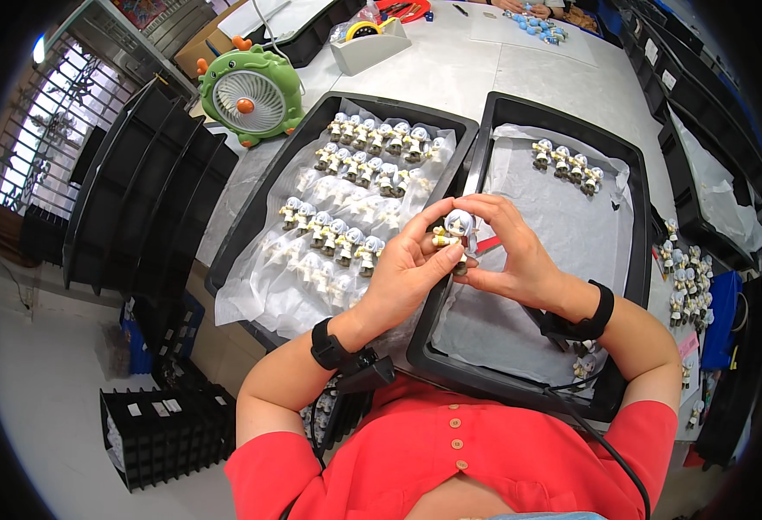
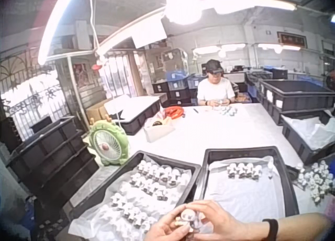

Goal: The person repeatedly picks up small figurines from a tray, uses a red tool to adjust or clean parts of the figures, and places them back into the tray. The task involves repetitive handling of identical small objects in a batch process.

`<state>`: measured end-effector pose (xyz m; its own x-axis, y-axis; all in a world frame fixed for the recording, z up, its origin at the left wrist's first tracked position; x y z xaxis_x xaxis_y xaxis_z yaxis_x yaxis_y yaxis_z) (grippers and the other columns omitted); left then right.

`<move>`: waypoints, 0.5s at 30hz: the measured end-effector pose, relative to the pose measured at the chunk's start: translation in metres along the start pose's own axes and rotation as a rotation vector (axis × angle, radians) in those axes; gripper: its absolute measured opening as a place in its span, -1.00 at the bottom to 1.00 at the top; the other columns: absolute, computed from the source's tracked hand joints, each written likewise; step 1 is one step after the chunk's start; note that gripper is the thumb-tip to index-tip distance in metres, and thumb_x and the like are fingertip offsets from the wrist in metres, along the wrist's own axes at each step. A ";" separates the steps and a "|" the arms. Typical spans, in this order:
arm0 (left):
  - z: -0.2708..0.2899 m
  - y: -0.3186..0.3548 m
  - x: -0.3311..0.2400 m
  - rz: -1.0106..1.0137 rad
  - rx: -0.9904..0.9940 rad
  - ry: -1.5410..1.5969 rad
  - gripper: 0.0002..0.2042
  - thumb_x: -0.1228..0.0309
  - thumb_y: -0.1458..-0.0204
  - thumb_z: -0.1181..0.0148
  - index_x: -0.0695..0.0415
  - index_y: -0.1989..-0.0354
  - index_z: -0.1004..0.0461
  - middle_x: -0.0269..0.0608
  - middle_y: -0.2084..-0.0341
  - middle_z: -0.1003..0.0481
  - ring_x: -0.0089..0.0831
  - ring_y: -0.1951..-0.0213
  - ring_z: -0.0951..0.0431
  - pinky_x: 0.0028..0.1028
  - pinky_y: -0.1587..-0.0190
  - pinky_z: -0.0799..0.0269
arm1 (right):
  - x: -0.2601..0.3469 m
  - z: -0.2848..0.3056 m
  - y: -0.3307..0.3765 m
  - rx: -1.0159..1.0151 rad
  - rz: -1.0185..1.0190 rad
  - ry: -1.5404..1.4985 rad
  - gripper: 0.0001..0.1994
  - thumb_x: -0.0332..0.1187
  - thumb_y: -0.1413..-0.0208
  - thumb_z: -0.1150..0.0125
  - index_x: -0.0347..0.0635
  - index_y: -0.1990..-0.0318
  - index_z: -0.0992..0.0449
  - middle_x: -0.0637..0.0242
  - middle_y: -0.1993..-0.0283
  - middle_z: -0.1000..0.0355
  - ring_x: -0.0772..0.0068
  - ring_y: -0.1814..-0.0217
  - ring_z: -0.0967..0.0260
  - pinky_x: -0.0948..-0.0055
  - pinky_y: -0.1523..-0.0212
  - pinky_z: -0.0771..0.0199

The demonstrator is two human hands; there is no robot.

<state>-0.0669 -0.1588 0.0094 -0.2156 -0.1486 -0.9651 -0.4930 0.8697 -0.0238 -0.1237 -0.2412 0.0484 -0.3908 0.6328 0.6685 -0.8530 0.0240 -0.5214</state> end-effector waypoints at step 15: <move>0.001 -0.001 -0.003 0.000 -0.004 0.030 -0.50 0.50 -0.16 -0.02 0.19 -0.25 -0.02 -0.20 0.24 -0.44 -0.50 0.21 -0.52 -0.52 0.12 -0.45 | 0.007 0.005 -0.001 -0.040 0.064 0.015 -0.27 -0.43 0.34 -0.44 -0.14 -0.13 -0.27 0.14 -0.09 -0.26 0.10 -0.13 -0.20 0.26 -0.08 -0.28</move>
<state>-0.0651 -0.1593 0.0121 -0.2412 -0.1629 -0.9567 -0.4967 0.8677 -0.0226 -0.1271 -0.2407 0.0562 -0.4388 0.6456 0.6251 -0.8118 0.0135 -0.5837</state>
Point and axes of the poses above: each hand's wrist, its own y-axis away from the middle knuckle, its own z-axis out of the back of the hand, x = y × z, the point moved 10 cm from there along -y, towards the middle knuckle
